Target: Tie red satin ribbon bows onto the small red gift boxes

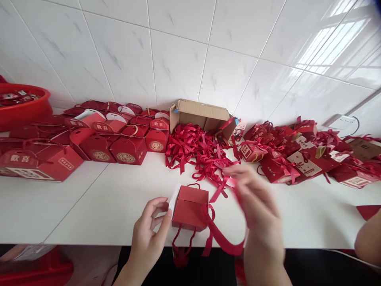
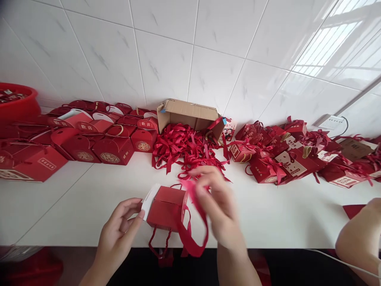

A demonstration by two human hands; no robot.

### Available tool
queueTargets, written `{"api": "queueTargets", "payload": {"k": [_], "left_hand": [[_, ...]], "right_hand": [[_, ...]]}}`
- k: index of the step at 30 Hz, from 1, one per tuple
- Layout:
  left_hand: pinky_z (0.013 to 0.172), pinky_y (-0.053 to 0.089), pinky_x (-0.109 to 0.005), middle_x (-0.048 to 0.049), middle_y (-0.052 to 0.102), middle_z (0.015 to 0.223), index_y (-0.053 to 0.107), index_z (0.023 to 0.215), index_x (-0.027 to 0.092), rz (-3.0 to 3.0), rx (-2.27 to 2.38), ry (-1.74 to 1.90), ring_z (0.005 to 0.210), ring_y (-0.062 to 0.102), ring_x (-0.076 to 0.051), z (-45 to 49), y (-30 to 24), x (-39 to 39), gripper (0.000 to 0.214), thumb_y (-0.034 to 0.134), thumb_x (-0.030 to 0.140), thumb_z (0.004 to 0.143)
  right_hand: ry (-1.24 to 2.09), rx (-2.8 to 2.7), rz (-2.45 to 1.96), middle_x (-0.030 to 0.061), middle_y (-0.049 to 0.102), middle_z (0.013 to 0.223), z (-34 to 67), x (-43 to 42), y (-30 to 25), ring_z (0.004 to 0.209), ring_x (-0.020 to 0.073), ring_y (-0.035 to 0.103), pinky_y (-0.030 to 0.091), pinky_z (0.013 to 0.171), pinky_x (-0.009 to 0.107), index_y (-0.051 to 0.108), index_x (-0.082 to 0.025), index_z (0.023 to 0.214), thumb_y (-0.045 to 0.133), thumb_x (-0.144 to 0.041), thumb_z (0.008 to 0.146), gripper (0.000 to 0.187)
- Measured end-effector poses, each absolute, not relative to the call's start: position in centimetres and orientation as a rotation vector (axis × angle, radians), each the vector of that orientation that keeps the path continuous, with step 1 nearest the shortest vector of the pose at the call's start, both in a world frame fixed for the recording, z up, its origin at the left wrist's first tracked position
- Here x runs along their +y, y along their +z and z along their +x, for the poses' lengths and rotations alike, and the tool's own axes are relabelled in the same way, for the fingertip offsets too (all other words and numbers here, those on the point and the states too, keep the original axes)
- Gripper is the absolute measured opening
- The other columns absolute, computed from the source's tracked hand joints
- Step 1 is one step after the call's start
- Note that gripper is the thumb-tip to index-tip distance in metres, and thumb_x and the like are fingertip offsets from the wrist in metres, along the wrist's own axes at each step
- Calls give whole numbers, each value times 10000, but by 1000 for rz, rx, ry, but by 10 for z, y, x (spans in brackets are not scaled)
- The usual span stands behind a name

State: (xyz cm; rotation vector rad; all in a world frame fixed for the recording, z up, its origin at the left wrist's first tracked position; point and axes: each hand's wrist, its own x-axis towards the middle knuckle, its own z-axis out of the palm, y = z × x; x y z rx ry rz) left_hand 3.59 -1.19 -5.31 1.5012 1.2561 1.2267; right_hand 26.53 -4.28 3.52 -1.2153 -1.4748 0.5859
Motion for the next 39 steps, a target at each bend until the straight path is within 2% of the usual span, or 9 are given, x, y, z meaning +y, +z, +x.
{"api": "queueTargets", "payload": {"k": [4,8,12,19,23,27,35,39], "left_hand": [[778,588,-295,-68,681,981,552,1062,205,1392,1234,1243,942,685,-209,37,-57,-11,263,589,382,870],[781,579,-299,-74,680,988,537,1078,206,1390,1208,1229,925,686,-208,37,-59,-10,277,588,381,869],[770,569,-294,-56,671,942,544,1056,208,1338,1214,1256,886,675,-194,41,-54,-12,265,597,368,852],[776,542,-279,-26,639,881,526,1071,218,1333,1223,1284,854,657,-171,46,-48,-18,266,598,343,847],[777,520,-297,-45,654,895,523,1114,211,1435,1215,1199,851,649,-182,41,-50,-6,290,524,415,908],[790,511,-308,-60,648,926,582,1045,200,1521,1185,1094,842,631,-189,39,-47,10,311,473,465,924],[829,498,-300,-44,636,951,599,997,212,1570,1144,1050,882,621,-184,44,-45,22,247,488,419,919],[800,502,-282,-25,632,884,589,984,214,1628,1120,1055,838,619,-170,46,-41,20,202,517,386,908]], "right_hand": [[865,-1648,-1379,75,580,1266,221,-8,18,1261,270,478,334,1025,442,577,-213,742,522,-291,912,195],[852,-1733,-1483,95,599,1255,211,2,2,1321,277,430,250,1062,488,591,-198,720,519,-229,894,191],[827,-1769,-1517,95,607,1252,211,0,3,1325,276,426,227,1059,496,613,-197,720,529,-194,879,180],[804,-1838,-1534,104,630,1204,205,1,6,1312,275,440,240,1049,508,623,-193,690,563,-188,858,179],[792,-1828,-1542,111,632,1166,204,2,5,1292,263,461,287,1035,500,579,-191,672,541,-127,823,169],[777,-1785,-1547,120,616,1146,206,1,3,1277,260,476,348,1013,459,518,-194,655,525,-93,781,162],[809,-1706,-1529,113,592,1146,213,2,0,1262,250,496,420,964,380,447,-209,634,502,-105,767,177],[835,-1654,-1532,111,593,1147,216,1,0,1253,246,507,423,962,374,435,-210,622,497,-116,769,185]]}}
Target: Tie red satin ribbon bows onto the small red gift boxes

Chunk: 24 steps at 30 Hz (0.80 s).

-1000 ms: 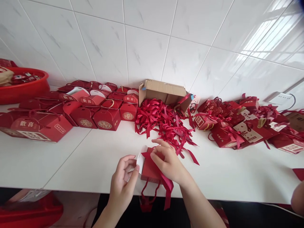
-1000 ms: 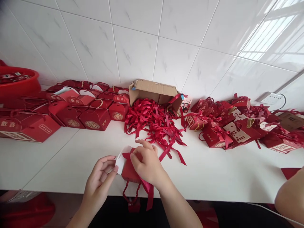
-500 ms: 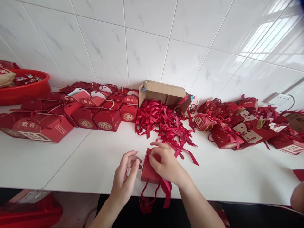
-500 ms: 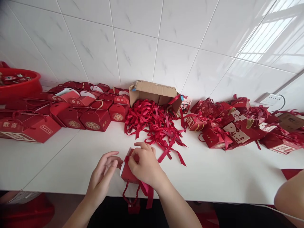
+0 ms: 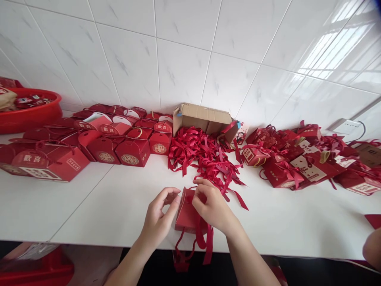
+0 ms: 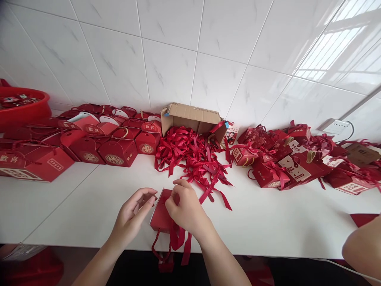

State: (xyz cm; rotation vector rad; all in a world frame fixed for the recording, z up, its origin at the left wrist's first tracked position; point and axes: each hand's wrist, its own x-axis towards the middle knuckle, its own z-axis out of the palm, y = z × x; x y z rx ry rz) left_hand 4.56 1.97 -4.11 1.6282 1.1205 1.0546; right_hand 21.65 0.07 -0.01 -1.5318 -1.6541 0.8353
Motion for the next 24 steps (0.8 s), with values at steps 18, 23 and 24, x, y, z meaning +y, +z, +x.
{"api": "queueTargets", "payload": {"k": [18,23,24], "left_hand": [[746,516,-224,-21,665,859,535,1061,220,1388,1157,1175,826,637,-152,35,-53,11,277,588,419,876],[728,521,-232,-26,657,860,527,1044,211,1367,1158,1173,821,643,-157,36,-49,11,275,589,412,867],[730,523,-235,-26,656,857,527,1040,209,1367,1162,1172,820,645,-158,36,-48,11,274,590,409,864]], "right_hand": [[943,-1641,-1516,77,608,1197,211,0,1,1345,266,387,305,1049,455,528,-202,615,512,-199,839,225],[897,-1672,-1535,79,603,1229,208,1,0,1325,262,414,300,1046,458,578,-203,641,535,-201,835,199],[892,-1677,-1536,80,608,1220,208,1,-1,1321,260,421,304,1043,456,583,-203,641,533,-201,837,202]]}}
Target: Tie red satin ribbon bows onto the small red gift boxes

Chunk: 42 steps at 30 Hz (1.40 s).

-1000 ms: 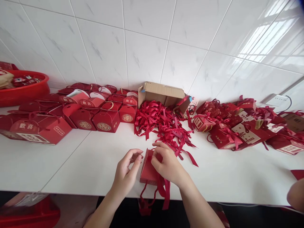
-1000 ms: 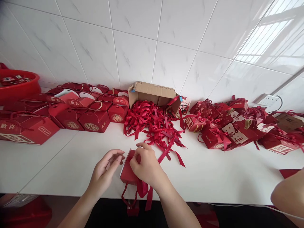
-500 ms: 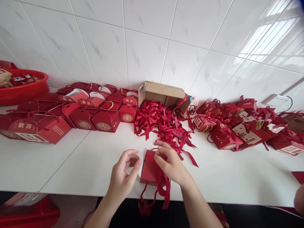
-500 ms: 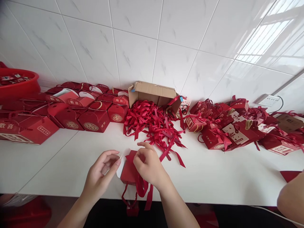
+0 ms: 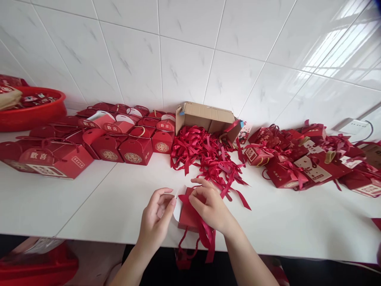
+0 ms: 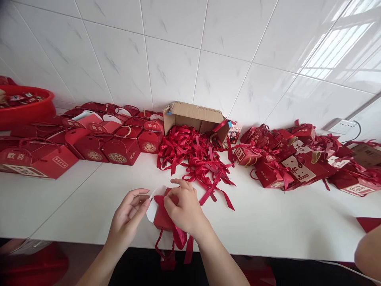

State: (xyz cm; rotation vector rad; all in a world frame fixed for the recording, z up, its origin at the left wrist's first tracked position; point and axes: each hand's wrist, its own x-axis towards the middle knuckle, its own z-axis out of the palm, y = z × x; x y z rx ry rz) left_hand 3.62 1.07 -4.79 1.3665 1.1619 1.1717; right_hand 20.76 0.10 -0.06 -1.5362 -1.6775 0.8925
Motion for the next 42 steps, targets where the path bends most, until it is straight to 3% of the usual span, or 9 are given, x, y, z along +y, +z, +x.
{"api": "queueTargets", "payload": {"k": [23,29,33,42], "left_hand": [[688,519,-249,-21,667,818,524,1038,210,1350,1188,1177,768,650,-168,38,-43,7,278,599,402,851],[740,533,-258,-37,680,867,579,1073,204,1416,1208,1150,826,658,-180,37,-43,8,293,589,405,861],[815,546,-286,-72,702,931,658,979,188,1432,1194,1129,909,671,-215,37,-42,9,290,590,441,855],[772,555,-292,-64,704,878,688,936,201,1481,1205,1112,814,669,-205,38,-44,15,292,581,461,857]], "right_hand": [[848,-1713,-1593,83,585,1250,204,0,1,1329,282,400,308,1043,475,623,-200,642,556,-222,839,210],[834,-1713,-1593,81,621,1176,201,1,2,1321,279,413,307,1046,467,631,-202,651,564,-230,848,211],[817,-1726,-1590,84,622,1176,201,1,0,1314,277,423,315,1043,469,644,-205,665,568,-220,842,193],[795,-1722,-1584,96,606,1176,201,1,-1,1304,278,436,353,1034,464,609,-205,658,561,-163,802,158]]}}
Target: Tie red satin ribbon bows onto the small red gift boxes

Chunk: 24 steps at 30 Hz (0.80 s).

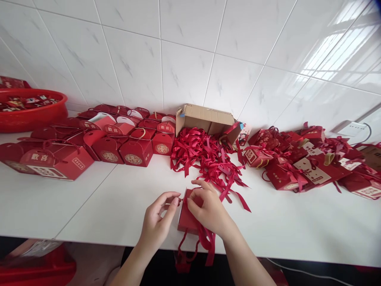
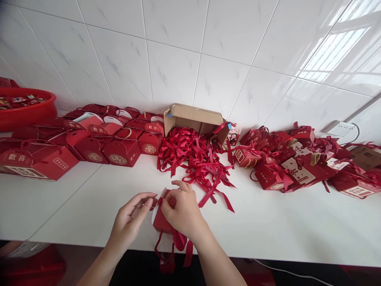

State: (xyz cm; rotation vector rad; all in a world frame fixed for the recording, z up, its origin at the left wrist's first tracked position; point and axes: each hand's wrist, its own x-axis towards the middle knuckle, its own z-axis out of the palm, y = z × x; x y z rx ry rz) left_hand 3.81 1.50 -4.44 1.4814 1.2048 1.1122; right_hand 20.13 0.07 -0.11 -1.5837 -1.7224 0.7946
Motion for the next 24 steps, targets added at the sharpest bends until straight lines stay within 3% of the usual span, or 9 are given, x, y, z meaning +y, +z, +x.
{"api": "queueTargets", "payload": {"k": [12,19,21,24], "left_hand": [[778,521,-276,-59,692,973,647,974,208,1434,1147,995,871,646,-199,44,-36,23,286,581,454,845],[599,465,-227,5,558,695,577,722,189,1479,1081,955,629,531,-139,49,-26,28,261,572,422,839],[593,462,-230,-3,566,692,575,715,189,1511,1100,952,640,546,-150,47,-30,31,282,559,438,846],[631,476,-247,-26,634,737,596,741,201,1675,1275,919,704,606,-184,31,-48,41,302,532,474,853]], "right_hand": [[826,-1681,-1593,103,574,1210,202,-1,2,1321,272,414,348,1046,460,542,-204,653,554,-147,786,145],[821,-1675,-1613,104,564,1247,202,-1,1,1327,289,415,361,1049,458,584,-199,669,568,-185,804,137],[811,-1662,-1602,109,552,1275,204,-1,0,1322,292,425,372,1047,451,634,-203,742,570,-258,842,130],[707,-1584,-1543,117,505,1346,216,-6,-5,1302,282,445,382,1047,442,662,-226,1042,539,-386,897,248]]}}
